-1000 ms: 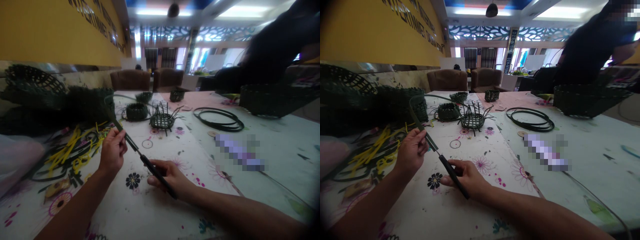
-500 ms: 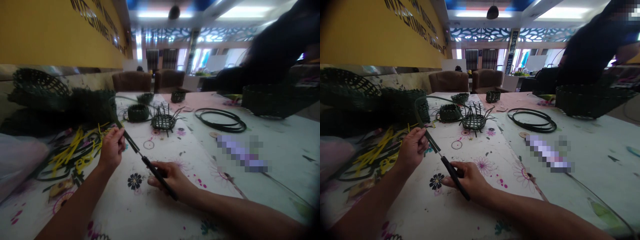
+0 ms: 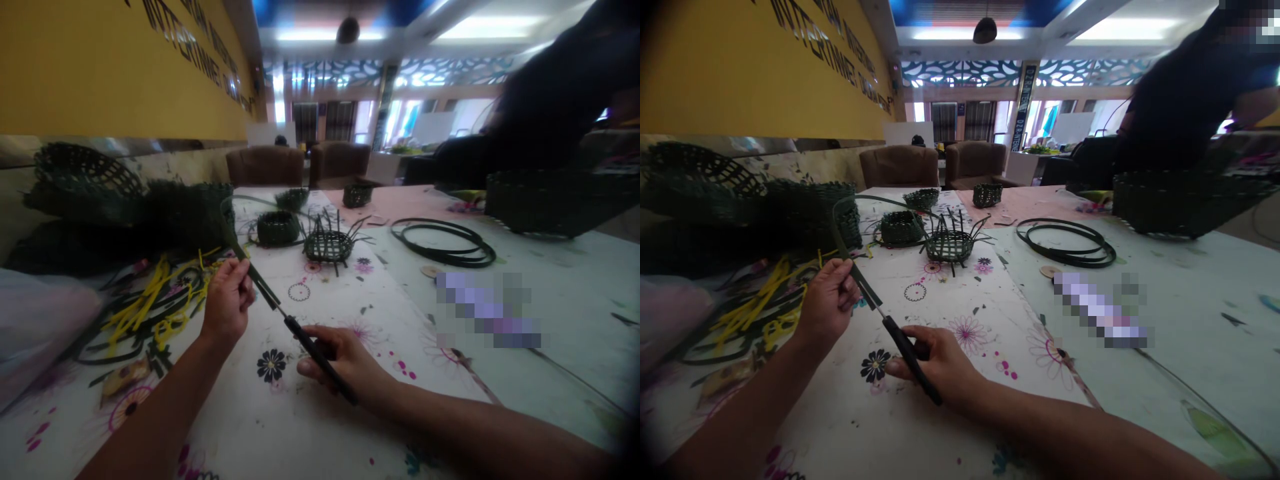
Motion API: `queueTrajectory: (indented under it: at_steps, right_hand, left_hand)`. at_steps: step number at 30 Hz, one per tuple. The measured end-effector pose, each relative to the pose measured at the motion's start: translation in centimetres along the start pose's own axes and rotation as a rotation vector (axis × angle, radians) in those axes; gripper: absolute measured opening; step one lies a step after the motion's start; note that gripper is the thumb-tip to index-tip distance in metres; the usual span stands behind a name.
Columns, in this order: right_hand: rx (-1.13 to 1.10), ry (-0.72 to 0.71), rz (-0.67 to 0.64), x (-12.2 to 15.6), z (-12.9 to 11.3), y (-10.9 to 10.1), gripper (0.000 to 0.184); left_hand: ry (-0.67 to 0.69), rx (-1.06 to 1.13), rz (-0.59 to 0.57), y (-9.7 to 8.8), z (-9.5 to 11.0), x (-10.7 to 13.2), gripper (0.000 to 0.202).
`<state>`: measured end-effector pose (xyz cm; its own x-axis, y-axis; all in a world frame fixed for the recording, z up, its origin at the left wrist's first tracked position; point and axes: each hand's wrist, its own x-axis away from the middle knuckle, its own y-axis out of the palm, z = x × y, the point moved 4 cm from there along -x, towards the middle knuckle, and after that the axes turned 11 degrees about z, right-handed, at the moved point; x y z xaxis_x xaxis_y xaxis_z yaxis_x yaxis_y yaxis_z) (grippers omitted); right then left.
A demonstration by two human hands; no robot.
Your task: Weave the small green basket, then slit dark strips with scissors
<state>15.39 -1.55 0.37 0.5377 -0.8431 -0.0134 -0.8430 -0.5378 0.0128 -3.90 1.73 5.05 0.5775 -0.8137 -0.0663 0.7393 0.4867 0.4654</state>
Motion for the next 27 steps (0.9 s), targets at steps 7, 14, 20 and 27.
queueTrajectory:
  at_steps: [7, 14, 20, 27]
  right_hand:
    - [0.069, -0.035, 0.017, -0.44, 0.14, -0.54, 0.041]
    - [0.054, -0.032, 0.008, -0.45, 0.3, -0.42, 0.041]
    - [-0.022, 0.005, -0.002, -0.41, 0.63, -0.16, 0.046]
    - [-0.022, -0.004, 0.002, -0.53, 0.63, -0.17, 0.048]
  left_hand:
    - [0.018, 0.045, -0.004, -0.01, 0.37, 0.11, 0.026]
    - [0.016, 0.038, 0.006, 0.23, 0.71, 0.41, 0.028]
    - [0.018, 0.027, 0.008, 0.06, 0.66, 0.36, 0.026]
    - [0.002, -0.014, -0.01, 0.35, 0.13, 0.83, 0.025]
